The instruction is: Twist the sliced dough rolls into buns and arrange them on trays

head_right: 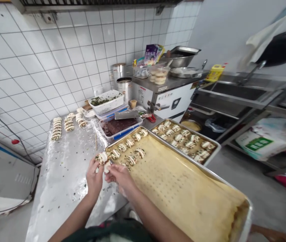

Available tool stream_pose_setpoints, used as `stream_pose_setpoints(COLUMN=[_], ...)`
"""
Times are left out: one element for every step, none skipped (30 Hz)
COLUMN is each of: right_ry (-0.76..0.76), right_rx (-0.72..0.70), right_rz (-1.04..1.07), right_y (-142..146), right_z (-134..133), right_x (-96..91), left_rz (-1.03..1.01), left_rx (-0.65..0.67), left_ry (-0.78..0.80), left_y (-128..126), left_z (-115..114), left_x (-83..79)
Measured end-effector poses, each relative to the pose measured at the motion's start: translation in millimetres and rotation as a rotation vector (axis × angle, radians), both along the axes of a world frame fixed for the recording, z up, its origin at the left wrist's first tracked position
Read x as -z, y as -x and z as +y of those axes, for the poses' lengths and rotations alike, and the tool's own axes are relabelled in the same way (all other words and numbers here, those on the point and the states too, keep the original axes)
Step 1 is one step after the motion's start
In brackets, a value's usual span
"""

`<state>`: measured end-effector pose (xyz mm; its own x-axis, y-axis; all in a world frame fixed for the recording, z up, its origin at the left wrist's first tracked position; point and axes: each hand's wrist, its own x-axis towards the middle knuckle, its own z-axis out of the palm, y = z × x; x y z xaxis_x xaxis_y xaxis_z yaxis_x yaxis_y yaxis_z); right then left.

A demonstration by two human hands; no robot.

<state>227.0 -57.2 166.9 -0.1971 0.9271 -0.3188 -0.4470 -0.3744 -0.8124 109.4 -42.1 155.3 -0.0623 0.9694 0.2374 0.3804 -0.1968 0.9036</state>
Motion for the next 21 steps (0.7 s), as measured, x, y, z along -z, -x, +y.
stream_pose_setpoints(right_ry=[0.03,0.053,0.072,0.086,0.099,0.111,0.122,0.128,0.127,0.121,0.116,0.113,0.114,0.121,0.13,0.137,0.136,0.13,0.122,0.112,0.105], right_rx=[-0.002,-0.005,-0.004,0.002,0.017,0.037,0.053,0.066,0.078,0.093,0.108,0.121,0.132,0.146,0.156,0.164,0.169,0.175,0.178,0.178,0.176], right_rz=[0.08,0.138,0.165,0.158,0.128,0.085,0.041,0.002,-0.029,-0.05,-0.061,-0.066,-0.07,-0.075,-0.083,-0.103,-0.148,-0.209,-0.28,-0.35,-0.415], right_y=[-11,-23,-34,-46,-56,-66,-75,-83,-91,-99,-106,-114,-123,-131,-141,-151,-161,-171,-182,-192,-201], right_z=[-4,-7,-10,-13,-16,-19,-21,-24,-25,-26,-25,-23,-19,-14,-7,2,11,22,34,46,59], right_x=[0.9,2.4,4.7,7.8,11.7,16.1,20.9,25.9,30.9,35.9,40.8,45.7,50.5,55.2,59.7,64.1,68.2,72.0,75.6,79.1,82.6], left_rz=[0.11,0.216,0.313,0.397,0.457,0.491,0.499,0.48,0.441,0.382,0.307,0.223,0.146,0.088,0.06,0.06,0.084,0.121,0.163,0.205,0.25], left_rx=[0.054,0.118,0.194,0.289,0.372,0.44,0.494,0.525,0.537,0.53,0.509,0.473,0.435,0.407,0.397,0.402,0.423,0.456,0.493,0.519,0.531], left_ry=[-0.127,-0.242,-0.322,-0.351,-0.347,-0.325,-0.293,-0.259,-0.223,-0.181,-0.135,-0.089,-0.05,-0.022,-0.004,0.004,0.007,0.007,0.001,-0.011,-0.026], left_y=[-4,-8,-13,-18,-23,-28,-34,-39,-45,-52,-60,-68,-78,-88,-99,-110,-121,-132,-142,-152,-162], left_z=[-4,-9,-14,-18,-23,-26,-29,-30,-29,-27,-23,-17,-10,0,10,22,34,46,58,69,80], left_x=[0.9,1.4,1.6,1.8,2.4,3.4,5.2,7.8,11.4,15.8,20.9,26.4,32.2,37.8,43.0,47.6,51.4,54.6,57.3,59.9,62.8])
